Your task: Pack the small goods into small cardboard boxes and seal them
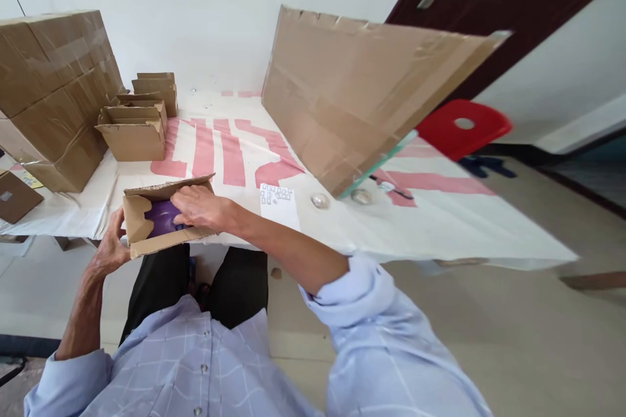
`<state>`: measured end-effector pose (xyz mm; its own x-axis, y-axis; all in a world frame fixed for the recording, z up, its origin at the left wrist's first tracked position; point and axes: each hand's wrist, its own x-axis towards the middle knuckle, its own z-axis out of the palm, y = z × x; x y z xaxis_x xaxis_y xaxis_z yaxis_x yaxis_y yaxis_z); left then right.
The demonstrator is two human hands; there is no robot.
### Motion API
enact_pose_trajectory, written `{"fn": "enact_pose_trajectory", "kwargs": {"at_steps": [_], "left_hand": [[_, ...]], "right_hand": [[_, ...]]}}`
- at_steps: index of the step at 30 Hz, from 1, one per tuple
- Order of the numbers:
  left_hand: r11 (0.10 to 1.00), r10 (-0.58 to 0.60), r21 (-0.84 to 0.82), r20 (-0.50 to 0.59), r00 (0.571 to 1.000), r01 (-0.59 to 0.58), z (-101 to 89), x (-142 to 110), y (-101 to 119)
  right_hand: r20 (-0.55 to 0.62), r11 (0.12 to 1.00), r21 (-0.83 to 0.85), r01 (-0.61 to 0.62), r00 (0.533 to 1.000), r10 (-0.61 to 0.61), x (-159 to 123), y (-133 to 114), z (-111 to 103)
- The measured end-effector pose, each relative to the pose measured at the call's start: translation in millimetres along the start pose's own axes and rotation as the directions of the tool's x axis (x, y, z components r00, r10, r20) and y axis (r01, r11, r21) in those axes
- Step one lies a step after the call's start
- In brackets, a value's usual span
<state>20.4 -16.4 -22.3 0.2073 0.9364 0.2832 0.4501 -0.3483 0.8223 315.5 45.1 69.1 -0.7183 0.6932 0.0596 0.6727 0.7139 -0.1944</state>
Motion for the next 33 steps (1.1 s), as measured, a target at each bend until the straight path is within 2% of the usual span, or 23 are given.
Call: {"fn": "enact_pose_trajectory", "kwargs": {"at_steps": [2,4,10,13,17,23,26,30,33], "left_hand": [[1.000,0.019,0.001,0.002,1.000,-0.019,1.7,-1,0],[0.999,0.033,-0.009,0.005,0.999,-0.033,3.5,-2,-2],[0.999,0.032,-0.043,0.027,0.999,-0.031,7.7,-7,-18],[0.998,0.018,-0.053,0.026,1.000,-0.016,9.5,-9,-24],[0.998,-0.007,-0.060,0.033,0.999,0.009,12.1,-9,-29],[0.996,-0.013,-0.087,0.049,0.999,0.017,14.5,-3,-36],[0.994,-0.011,-0.111,0.056,0.998,0.017,16.9,0,-38],[0.990,-0.003,-0.144,0.070,0.998,0.013,21.9,3,-36],[0.989,-0.007,-0.147,0.081,0.997,0.018,24.3,4,-32]], "right_hand": [[0.130,0.996,-0.068,-0.058,0.989,0.067,16,0,4],[0.208,0.992,-0.100,-0.079,0.973,0.099,26,0,9],[0.281,0.993,-0.040,-0.113,0.952,0.120,29,-2,19],[0.257,0.981,0.034,-0.191,0.950,0.176,25,-6,23],[0.139,0.958,0.105,-0.267,0.958,0.251,23,-10,30],[0.069,0.941,0.192,-0.277,0.961,0.269,28,-6,36],[0.049,0.942,0.179,-0.284,0.959,0.280,26,-1,37],[0.124,0.931,0.105,-0.349,0.934,0.336,24,5,38],[0.199,0.911,0.113,-0.396,0.908,0.370,28,9,40]]}}
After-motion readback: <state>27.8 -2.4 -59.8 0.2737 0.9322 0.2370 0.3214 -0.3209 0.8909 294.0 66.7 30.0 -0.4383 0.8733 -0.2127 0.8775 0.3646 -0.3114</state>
